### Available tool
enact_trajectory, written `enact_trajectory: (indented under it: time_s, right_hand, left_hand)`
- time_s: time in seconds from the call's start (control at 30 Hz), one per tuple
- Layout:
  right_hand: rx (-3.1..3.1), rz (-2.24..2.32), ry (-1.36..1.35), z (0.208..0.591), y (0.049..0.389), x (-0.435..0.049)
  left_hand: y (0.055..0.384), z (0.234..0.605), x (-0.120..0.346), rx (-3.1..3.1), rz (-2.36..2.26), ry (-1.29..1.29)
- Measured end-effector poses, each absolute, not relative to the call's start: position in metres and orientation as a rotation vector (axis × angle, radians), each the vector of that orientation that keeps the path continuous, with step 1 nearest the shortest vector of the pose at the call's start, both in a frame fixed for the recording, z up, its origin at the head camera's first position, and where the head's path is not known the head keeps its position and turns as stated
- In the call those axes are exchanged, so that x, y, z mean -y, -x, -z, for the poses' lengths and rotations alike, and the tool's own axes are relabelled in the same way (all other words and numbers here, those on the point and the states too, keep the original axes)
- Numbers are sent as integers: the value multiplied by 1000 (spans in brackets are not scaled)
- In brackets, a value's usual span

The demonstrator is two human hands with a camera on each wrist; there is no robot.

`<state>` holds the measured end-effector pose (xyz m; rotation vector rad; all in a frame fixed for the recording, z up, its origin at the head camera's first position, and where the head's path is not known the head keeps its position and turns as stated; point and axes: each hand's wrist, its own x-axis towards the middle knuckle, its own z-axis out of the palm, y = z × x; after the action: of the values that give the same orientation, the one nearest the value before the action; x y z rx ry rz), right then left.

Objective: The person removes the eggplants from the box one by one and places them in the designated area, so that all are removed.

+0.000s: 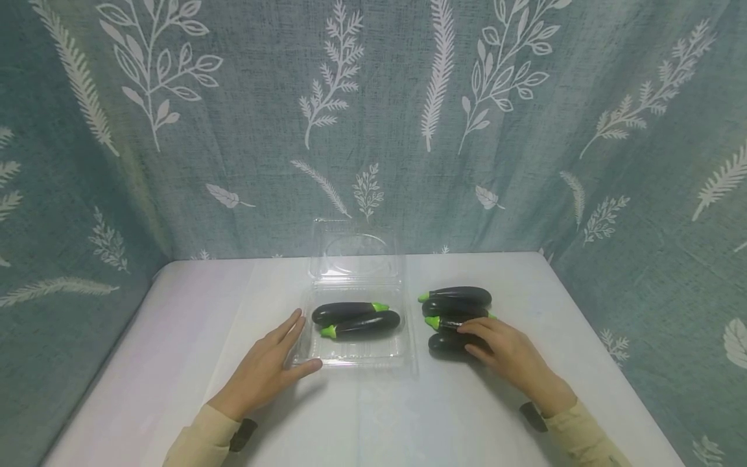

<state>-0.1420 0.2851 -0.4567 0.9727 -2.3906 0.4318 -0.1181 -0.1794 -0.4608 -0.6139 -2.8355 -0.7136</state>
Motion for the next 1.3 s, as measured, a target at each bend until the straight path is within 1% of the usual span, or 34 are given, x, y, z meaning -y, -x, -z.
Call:
enact_trajectory:
  time_s: [0.43,0.8,1.07,1.3]
  right_hand:
    - [2419,-476,-918,430,152,-280]
    - [2511,-588,-860,411,153,-251]
    - [2480,-620,-1012,405,160,-223]
    - [2503,-659,-1118,413,162,-195]
  left_hand:
    - [118,460,180,2841,718,609]
    - [119,460,180,2836,710,613]
    - [118,460,180,2835,708,614]
    - [117,460,180,2836,713,609]
